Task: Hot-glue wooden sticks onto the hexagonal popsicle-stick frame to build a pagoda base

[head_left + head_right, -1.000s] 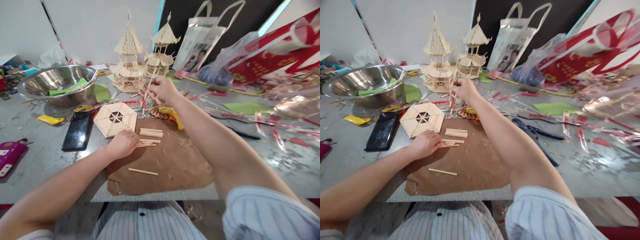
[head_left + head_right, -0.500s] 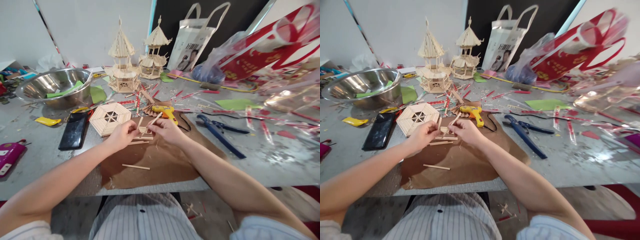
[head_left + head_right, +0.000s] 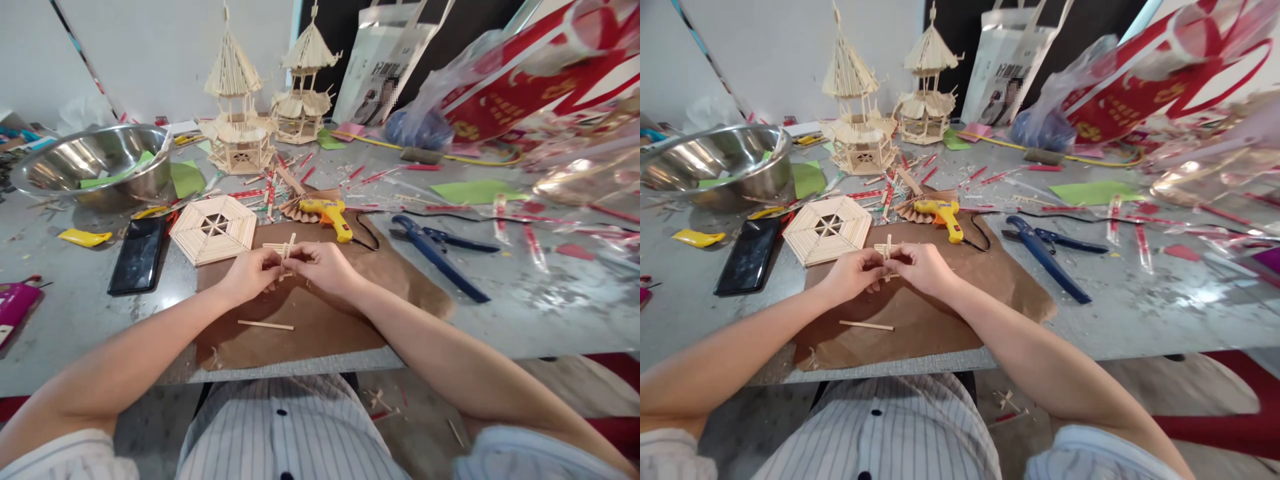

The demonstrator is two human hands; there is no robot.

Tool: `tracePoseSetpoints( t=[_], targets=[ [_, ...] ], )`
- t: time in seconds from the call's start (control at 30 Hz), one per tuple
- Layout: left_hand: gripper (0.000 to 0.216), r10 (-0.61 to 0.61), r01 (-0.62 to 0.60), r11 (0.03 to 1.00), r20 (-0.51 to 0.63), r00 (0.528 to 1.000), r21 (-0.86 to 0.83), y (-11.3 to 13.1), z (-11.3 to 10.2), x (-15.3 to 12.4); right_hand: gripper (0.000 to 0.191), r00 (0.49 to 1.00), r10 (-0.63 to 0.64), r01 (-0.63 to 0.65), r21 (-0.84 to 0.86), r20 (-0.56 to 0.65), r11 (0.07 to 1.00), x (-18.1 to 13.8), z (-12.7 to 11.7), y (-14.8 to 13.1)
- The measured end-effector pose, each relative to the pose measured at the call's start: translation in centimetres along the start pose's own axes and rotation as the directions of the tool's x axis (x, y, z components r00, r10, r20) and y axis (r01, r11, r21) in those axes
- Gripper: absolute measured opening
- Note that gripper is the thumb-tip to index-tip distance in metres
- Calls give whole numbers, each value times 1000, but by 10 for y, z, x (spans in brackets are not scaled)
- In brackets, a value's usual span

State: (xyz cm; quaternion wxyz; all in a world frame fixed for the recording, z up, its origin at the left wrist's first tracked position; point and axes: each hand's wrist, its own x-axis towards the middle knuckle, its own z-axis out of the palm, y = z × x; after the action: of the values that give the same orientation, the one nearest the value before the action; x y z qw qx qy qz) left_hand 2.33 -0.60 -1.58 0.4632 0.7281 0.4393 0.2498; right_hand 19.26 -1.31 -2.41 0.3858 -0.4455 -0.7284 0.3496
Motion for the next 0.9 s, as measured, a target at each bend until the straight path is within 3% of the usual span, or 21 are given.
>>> tracePoseSetpoints(
  t=[0.1, 0.43, 0.57, 0.73, 0.9],
  targets=[
    [14, -15, 15, 1000, 15, 1000, 0, -3, 1, -2, 16, 1000, -3, 3, -7, 3, 1000, 0, 3, 3],
    [17, 185, -184, 949, 23, 983, 257, 1, -4, -4, 11, 994, -106, 107, -96, 16, 990, -3, 1, 1],
    [16, 232, -221, 924, 0, 973, 312, 1, -3, -4, 7, 986, -159, 152, -129, -49, 980, -4, 4, -1],
    [16, 215, -207, 926, 11, 977, 316, 0, -2, -4, 6, 945, -292, 273, -136, -146, 952, -5, 6, -2],
    [19, 141, -149, 955, 50, 989, 255, 1, -2, -4, 8, 959, -263, 256, -77, -107, 964, -3, 7, -2]
  ],
)
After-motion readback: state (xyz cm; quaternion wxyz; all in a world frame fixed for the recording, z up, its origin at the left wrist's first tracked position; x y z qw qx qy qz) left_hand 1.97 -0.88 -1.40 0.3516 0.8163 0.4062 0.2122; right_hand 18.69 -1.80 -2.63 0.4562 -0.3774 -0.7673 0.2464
